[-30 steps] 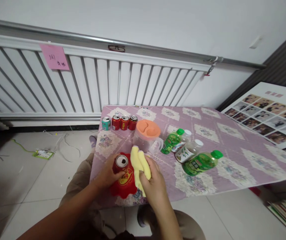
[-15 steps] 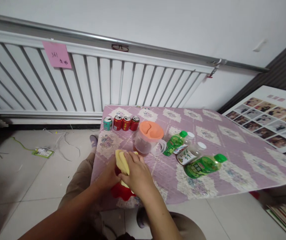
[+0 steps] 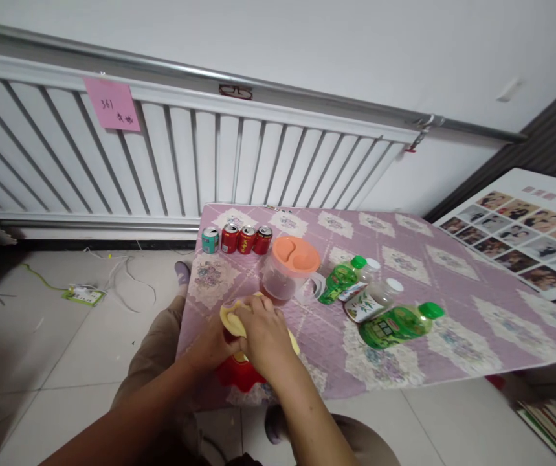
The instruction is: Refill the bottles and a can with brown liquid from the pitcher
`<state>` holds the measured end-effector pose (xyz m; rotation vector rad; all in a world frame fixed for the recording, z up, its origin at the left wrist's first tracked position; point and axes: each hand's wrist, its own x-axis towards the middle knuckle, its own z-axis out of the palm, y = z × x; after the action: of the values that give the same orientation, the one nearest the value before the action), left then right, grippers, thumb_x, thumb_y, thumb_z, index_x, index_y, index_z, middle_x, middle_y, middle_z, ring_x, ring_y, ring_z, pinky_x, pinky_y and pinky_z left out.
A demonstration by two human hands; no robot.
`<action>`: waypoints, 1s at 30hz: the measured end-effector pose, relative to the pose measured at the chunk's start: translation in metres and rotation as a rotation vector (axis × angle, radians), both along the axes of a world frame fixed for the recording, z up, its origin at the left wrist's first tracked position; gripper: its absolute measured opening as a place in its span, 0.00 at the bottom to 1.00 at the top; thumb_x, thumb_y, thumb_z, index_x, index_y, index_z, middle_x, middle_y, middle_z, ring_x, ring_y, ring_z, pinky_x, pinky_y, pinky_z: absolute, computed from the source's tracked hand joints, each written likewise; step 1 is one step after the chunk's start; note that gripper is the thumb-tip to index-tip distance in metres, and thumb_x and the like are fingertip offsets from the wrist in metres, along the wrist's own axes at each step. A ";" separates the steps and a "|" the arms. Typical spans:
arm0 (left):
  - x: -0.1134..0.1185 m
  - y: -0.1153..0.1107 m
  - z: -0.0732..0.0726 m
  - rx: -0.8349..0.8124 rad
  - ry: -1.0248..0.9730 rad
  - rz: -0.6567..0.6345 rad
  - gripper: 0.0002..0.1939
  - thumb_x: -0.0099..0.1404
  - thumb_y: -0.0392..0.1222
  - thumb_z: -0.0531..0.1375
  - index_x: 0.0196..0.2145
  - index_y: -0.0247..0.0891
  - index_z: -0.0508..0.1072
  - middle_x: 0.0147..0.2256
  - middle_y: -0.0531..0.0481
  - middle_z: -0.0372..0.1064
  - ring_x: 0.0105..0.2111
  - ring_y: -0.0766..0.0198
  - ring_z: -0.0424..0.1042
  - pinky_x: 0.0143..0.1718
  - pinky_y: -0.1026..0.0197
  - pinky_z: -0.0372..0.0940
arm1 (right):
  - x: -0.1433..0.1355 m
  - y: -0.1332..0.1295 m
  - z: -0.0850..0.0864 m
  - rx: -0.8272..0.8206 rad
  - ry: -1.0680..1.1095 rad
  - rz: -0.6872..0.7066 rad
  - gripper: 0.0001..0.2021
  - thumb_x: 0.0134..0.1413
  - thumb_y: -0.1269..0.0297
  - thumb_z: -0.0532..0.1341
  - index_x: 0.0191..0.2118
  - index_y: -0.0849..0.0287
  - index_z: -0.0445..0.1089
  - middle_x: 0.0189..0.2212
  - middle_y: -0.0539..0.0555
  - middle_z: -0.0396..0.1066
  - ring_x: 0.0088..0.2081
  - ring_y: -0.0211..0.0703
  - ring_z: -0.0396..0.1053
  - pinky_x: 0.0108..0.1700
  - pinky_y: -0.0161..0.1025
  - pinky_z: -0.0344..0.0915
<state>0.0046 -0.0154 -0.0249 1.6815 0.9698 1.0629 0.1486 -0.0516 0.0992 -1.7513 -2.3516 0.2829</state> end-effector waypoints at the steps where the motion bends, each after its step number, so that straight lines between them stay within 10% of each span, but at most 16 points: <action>1: 0.000 0.000 -0.001 0.015 0.006 -0.007 0.29 0.54 0.35 0.70 0.54 0.42 0.75 0.52 0.42 0.76 0.55 0.42 0.73 0.61 0.40 0.65 | 0.001 0.001 0.001 -0.005 -0.002 0.015 0.24 0.50 0.80 0.63 0.52 0.52 0.76 0.57 0.58 0.72 0.61 0.57 0.63 0.57 0.51 0.64; 9: -0.003 -0.003 0.000 0.072 0.055 0.010 0.38 0.55 0.35 0.72 0.61 0.44 0.67 0.59 0.40 0.71 0.60 0.44 0.70 0.65 0.38 0.61 | 0.021 0.001 0.010 0.016 -0.110 0.121 0.27 0.54 0.83 0.57 0.56 0.53 0.75 0.60 0.57 0.73 0.62 0.56 0.64 0.56 0.52 0.62; 15: -0.005 -0.006 0.003 0.083 0.102 0.044 0.38 0.54 0.34 0.71 0.61 0.43 0.65 0.59 0.41 0.70 0.61 0.45 0.69 0.65 0.37 0.61 | 0.056 -0.002 0.012 0.124 -0.120 -0.083 0.27 0.51 0.80 0.58 0.56 0.57 0.75 0.60 0.60 0.73 0.63 0.59 0.63 0.59 0.54 0.64; 30: -0.003 -0.003 -0.001 0.084 0.118 0.031 0.40 0.54 0.35 0.72 0.62 0.42 0.65 0.60 0.39 0.69 0.62 0.44 0.68 0.66 0.36 0.59 | 0.020 -0.002 0.007 -0.034 -0.215 -0.149 0.25 0.63 0.77 0.56 0.62 0.53 0.71 0.63 0.59 0.71 0.64 0.60 0.63 0.56 0.56 0.65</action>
<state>0.0015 -0.0180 -0.0257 1.8199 1.0415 1.0470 0.1687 -0.0538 0.1062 -2.0538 -2.3513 0.1172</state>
